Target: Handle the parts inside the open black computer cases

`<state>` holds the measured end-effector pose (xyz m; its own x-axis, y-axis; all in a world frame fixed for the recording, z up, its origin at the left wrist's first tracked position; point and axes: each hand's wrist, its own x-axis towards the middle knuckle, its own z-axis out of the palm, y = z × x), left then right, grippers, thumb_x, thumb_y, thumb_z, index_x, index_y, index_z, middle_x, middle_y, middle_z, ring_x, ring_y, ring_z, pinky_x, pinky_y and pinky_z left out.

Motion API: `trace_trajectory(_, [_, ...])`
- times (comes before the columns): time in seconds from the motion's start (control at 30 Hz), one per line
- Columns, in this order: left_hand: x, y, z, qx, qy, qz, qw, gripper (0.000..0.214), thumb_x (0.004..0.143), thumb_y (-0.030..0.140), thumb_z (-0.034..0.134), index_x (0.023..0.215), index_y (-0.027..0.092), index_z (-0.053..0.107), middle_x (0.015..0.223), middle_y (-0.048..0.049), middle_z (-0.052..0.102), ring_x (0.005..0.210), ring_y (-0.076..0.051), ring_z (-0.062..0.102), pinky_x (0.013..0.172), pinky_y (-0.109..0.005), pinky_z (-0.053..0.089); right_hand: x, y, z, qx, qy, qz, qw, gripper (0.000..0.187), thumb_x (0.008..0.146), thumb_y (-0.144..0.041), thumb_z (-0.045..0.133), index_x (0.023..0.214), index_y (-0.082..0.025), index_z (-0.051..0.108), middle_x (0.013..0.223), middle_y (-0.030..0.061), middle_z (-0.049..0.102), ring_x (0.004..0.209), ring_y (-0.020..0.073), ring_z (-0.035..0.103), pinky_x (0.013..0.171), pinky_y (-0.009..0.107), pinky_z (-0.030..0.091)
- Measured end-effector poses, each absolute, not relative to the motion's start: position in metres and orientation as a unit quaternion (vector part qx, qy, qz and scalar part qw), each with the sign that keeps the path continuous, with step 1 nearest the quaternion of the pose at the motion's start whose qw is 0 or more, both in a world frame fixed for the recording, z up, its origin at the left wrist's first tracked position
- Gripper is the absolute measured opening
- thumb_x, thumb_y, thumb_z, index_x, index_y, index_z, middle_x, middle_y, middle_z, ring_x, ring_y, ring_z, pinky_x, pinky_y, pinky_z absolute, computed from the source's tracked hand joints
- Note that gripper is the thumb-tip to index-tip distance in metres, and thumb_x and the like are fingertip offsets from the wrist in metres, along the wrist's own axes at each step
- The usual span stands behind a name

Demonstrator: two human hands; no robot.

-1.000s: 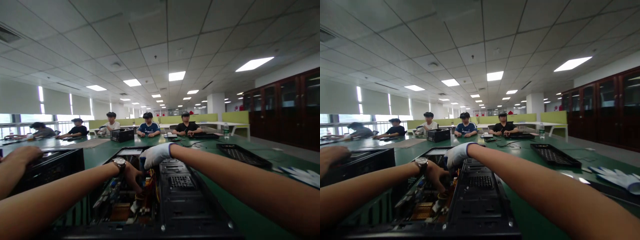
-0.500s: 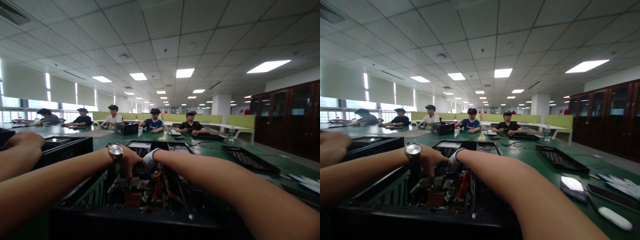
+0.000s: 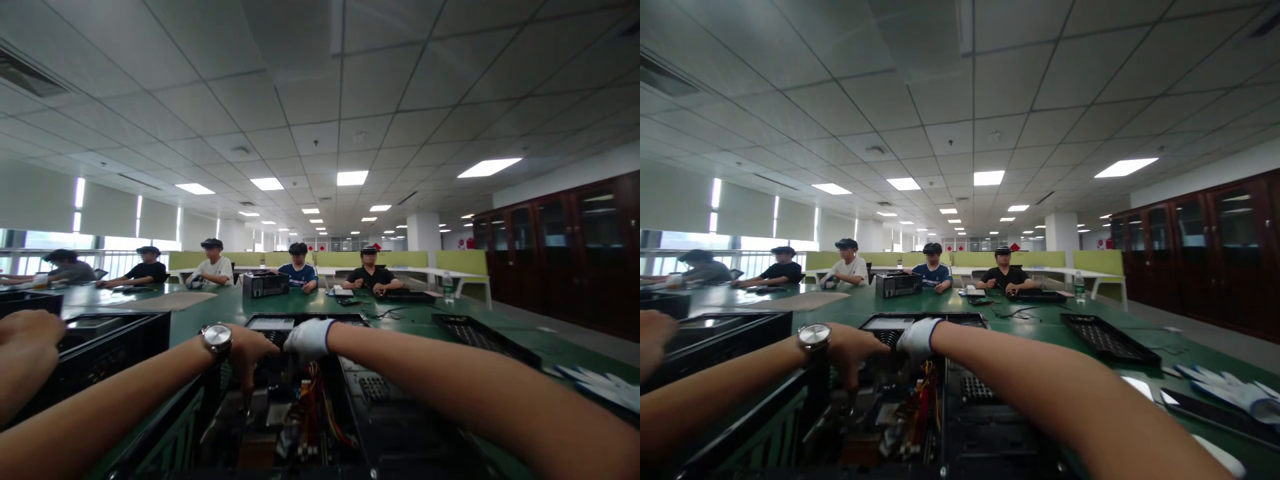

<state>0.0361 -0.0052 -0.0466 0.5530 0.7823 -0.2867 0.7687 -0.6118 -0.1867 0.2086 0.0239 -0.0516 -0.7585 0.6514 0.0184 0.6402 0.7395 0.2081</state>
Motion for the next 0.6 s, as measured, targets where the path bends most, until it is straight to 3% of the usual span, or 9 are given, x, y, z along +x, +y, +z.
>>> trace_trajectory(0.1, [0.05, 0.003, -0.058, -0.88, -0.448, 0.146, 0.058, 0.075, 0.06, 0.034, 0.083, 0.132, 0.03, 0.06, 0.125, -0.0122, 0.068, 0.109, -0.038, 0.066, 0.09, -0.047, 0.053, 0.263, 0.023, -0.014, 0.36, 0.922, 0.137, -0.028, 0.036, 0.075, -0.03, 0.084, 0.106, -0.014, 0.072, 0.109, 0.016, 0.072, 0.101, 0.0333, 0.069, 0.086, 0.04, 0.054])
trace_trajectory(0.17, [0.061, 0.006, -0.066, -0.881, -0.448, 0.145, 0.058, 0.079, 0.062, 0.033, 0.082, 0.137, 0.029, 0.056, 0.129, -0.0151, 0.064, 0.112, -0.041, 0.064, 0.091, -0.05, 0.052, 0.304, 0.005, -0.002, 0.368, 0.914, 0.143, -0.092, 0.04, 0.093, -0.039, 0.066, 0.124, -0.014, 0.063, 0.121, 0.0163, 0.068, 0.109, 0.0287, 0.066, 0.092, 0.039, 0.052])
trace_trajectory(0.23, [0.069, 0.006, -0.069, -0.881, -0.447, 0.15, 0.043, 0.079, 0.064, 0.033, 0.081, 0.139, 0.029, 0.056, 0.131, -0.0161, 0.063, 0.112, -0.041, 0.065, 0.09, -0.049, 0.053, 0.344, -0.025, -0.007, 0.37, 0.901, 0.121, -0.19, 0.041, 0.102, -0.042, 0.048, 0.131, -0.016, 0.058, 0.129, 0.0144, 0.064, 0.116, 0.0257, 0.062, 0.099, 0.039, 0.05])
trace_trajectory(0.3, [0.074, -0.004, -0.063, -0.886, -0.441, 0.144, 0.027, 0.076, 0.07, 0.035, 0.078, 0.141, 0.028, 0.054, 0.135, -0.0152, 0.061, 0.114, -0.038, 0.064, 0.092, -0.045, 0.052, 0.38, -0.065, -0.032, 0.368, 0.869, 0.07, -0.322, 0.04, 0.101, -0.046, 0.044, 0.126, -0.022, 0.063, 0.132, 0.0096, 0.064, 0.123, 0.0268, 0.059, 0.104, 0.043, 0.048])
trace_trajectory(0.37, [0.075, -0.027, -0.052, -0.898, -0.428, 0.107, 0.007, 0.066, 0.08, 0.04, 0.071, 0.142, 0.029, 0.052, 0.136, -0.012, 0.061, 0.116, -0.033, 0.063, 0.095, -0.04, 0.05, 0.411, -0.107, -0.072, 0.39, 0.84, 0.04, -0.375, 0.044, 0.102, -0.053, 0.038, 0.127, -0.027, 0.063, 0.128, 0.0068, 0.067, 0.119, 0.0264, 0.062, 0.098, 0.041, 0.054])
trace_trajectory(0.47, [0.071, -0.078, -0.038, -0.907, -0.415, -0.016, -0.074, 0.042, 0.096, 0.051, 0.052, 0.132, 0.031, 0.059, 0.124, -0.0039, 0.068, 0.105, -0.025, 0.067, 0.089, -0.033, 0.051, 0.441, -0.161, -0.143, 0.471, 0.749, -0.006, -0.467, 0.052, 0.1, -0.06, 0.032, 0.133, -0.031, 0.06, 0.117, 0.0094, 0.071, 0.11, 0.0294, 0.067, 0.085, 0.04, 0.06])
trace_trajectory(0.6, [0.068, -0.149, -0.049, -0.887, -0.421, -0.116, -0.148, 0.048, 0.1, 0.062, 0.037, 0.13, 0.033, 0.061, 0.126, 0.0001, 0.067, 0.109, -0.022, 0.065, 0.09, -0.029, 0.05, 0.44, -0.188, -0.221, 0.547, 0.614, -0.044, -0.568, 0.058, 0.095, -0.066, 0.038, 0.142, -0.034, 0.053, 0.126, 0.0091, 0.067, 0.118, 0.0356, 0.062, 0.088, 0.048, 0.059])
